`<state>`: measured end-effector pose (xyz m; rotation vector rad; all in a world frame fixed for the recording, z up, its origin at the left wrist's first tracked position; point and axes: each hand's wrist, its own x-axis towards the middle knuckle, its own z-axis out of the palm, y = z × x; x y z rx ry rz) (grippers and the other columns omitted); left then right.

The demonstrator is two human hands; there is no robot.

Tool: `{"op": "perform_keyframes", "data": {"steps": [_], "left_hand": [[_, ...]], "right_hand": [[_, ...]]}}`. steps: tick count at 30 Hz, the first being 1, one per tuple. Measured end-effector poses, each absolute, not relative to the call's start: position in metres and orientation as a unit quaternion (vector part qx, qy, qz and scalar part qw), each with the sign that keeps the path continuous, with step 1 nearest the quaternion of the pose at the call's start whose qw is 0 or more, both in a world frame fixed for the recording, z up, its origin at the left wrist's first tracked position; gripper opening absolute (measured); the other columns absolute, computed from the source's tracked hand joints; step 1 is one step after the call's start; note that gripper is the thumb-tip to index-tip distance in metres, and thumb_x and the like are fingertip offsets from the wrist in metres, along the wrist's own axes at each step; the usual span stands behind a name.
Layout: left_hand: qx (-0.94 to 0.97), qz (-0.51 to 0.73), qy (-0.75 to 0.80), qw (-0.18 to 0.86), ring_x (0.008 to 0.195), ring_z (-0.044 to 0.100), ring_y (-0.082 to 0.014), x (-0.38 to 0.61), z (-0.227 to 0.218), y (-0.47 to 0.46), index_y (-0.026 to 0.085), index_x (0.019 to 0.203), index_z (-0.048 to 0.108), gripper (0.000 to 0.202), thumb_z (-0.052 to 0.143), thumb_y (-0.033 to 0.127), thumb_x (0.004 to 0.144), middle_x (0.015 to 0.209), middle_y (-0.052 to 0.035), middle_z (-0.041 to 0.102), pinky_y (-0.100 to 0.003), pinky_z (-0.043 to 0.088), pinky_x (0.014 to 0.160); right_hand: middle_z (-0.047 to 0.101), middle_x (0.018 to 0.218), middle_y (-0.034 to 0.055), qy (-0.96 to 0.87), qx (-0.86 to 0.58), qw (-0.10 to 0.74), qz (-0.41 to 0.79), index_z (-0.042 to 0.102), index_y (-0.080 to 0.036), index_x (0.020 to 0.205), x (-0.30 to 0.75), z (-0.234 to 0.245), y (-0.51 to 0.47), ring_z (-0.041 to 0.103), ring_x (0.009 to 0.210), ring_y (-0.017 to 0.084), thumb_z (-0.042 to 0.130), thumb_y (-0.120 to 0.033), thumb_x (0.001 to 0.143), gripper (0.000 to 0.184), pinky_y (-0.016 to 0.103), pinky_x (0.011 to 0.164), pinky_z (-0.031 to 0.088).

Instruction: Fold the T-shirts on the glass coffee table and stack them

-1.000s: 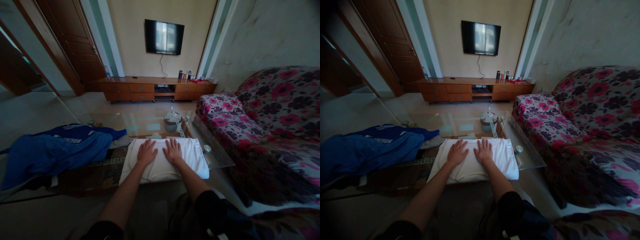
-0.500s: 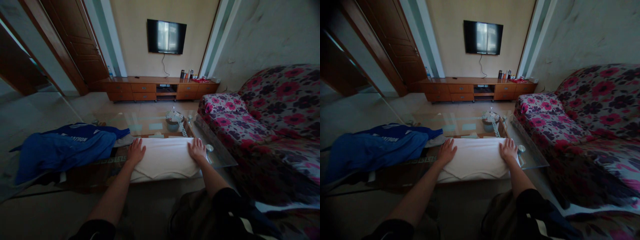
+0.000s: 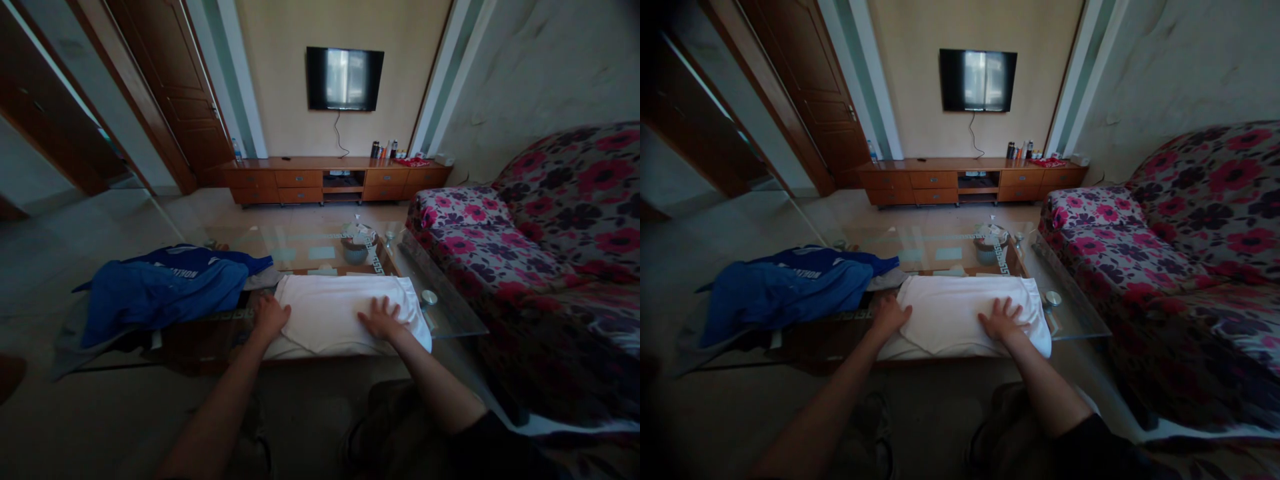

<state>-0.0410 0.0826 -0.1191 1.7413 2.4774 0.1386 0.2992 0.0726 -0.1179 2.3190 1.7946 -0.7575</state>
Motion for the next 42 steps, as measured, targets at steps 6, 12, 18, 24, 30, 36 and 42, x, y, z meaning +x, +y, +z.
{"op": "perform_keyframes", "data": {"steps": [6,12,18,24,30,36,42], "left_hand": [[0.576,0.016,0.801,0.160,0.114,0.068,-0.0362,-0.054,-0.113,0.086,0.001,0.121,0.065,0.056,0.060,0.045,0.087,0.122,-0.0293,0.069,-0.038,0.051,0.091],[0.597,0.051,0.779,0.185,0.110,0.070,-0.0321,-0.052,-0.110,0.088,0.009,0.105,0.072,0.036,0.062,0.038,0.087,0.118,-0.0234,0.073,-0.033,0.052,0.087],[0.622,0.131,0.745,0.204,0.106,0.070,-0.0268,-0.033,-0.090,0.088,0.012,0.105,0.068,0.027,0.060,0.031,0.087,0.114,-0.0159,0.074,-0.029,0.050,0.085],[0.672,0.309,0.622,0.258,0.086,0.066,-0.0195,0.023,-0.065,0.072,0.017,0.098,0.062,0.016,0.060,0.025,0.083,0.095,-0.0050,0.071,-0.028,0.049,0.077],[0.742,0.268,0.420,0.449,0.074,0.064,-0.0170,0.072,-0.027,0.028,0.021,0.115,0.061,0.032,0.062,0.040,0.089,0.090,-0.0020,0.069,-0.027,0.047,0.068],[0.793,0.166,0.338,0.479,0.073,0.062,-0.0180,0.103,-0.016,-0.024,0.022,0.093,0.068,0.023,0.053,0.040,0.095,0.084,-0.0033,0.070,-0.028,0.043,0.065],[0.637,0.214,0.344,0.656,0.065,0.064,-0.0180,0.141,-0.097,-0.034,0.022,0.113,0.066,0.032,0.063,0.043,0.089,0.095,-0.0071,0.071,-0.031,0.047,0.060]], "right_hand": [[-0.029,0.166,0.0135,0.612,0.752,0.065,-0.237,-0.009,-0.027,0.165,0.289,-0.126,0.075,-0.022,0.148,0.053,0.031,-0.081,0.090,0.100,0.087,0.102,0.001],[-0.010,0.171,0.0186,0.628,0.747,0.041,-0.214,0.011,-0.023,0.166,0.297,-0.118,0.081,-0.005,0.151,0.054,0.048,-0.072,0.090,0.098,0.082,0.107,0.008],[0.059,0.138,0.0193,0.670,0.636,-0.226,-0.310,0.061,-0.015,0.134,0.279,-0.095,0.089,0.056,0.126,0.031,0.062,-0.040,0.091,0.049,0.050,0.111,0.039],[0.068,0.123,0.0083,0.438,0.411,-0.385,-0.701,0.063,-0.024,0.123,0.227,-0.084,0.075,0.067,0.103,0.021,0.074,-0.047,0.083,0.047,0.037,0.089,0.055],[0.072,0.083,0.0030,0.309,0.341,-0.373,-0.806,0.068,-0.018,0.106,0.220,-0.082,0.075,0.067,0.070,0.017,0.065,-0.048,0.089,0.034,0.028,0.069,0.056],[0.075,0.085,0.0035,0.308,0.359,-0.402,-0.784,0.067,-0.016,0.109,0.228,-0.077,0.089,0.071,0.071,0.018,0.064,-0.012,0.077,0.032,0.030,0.075,0.058],[0.076,0.084,0.0084,0.230,0.394,-0.413,-0.788,0.065,-0.012,0.110,0.209,-0.054,0.100,0.074,0.077,0.020,0.052,-0.016,0.091,0.023,0.033,0.077,0.061]]}}
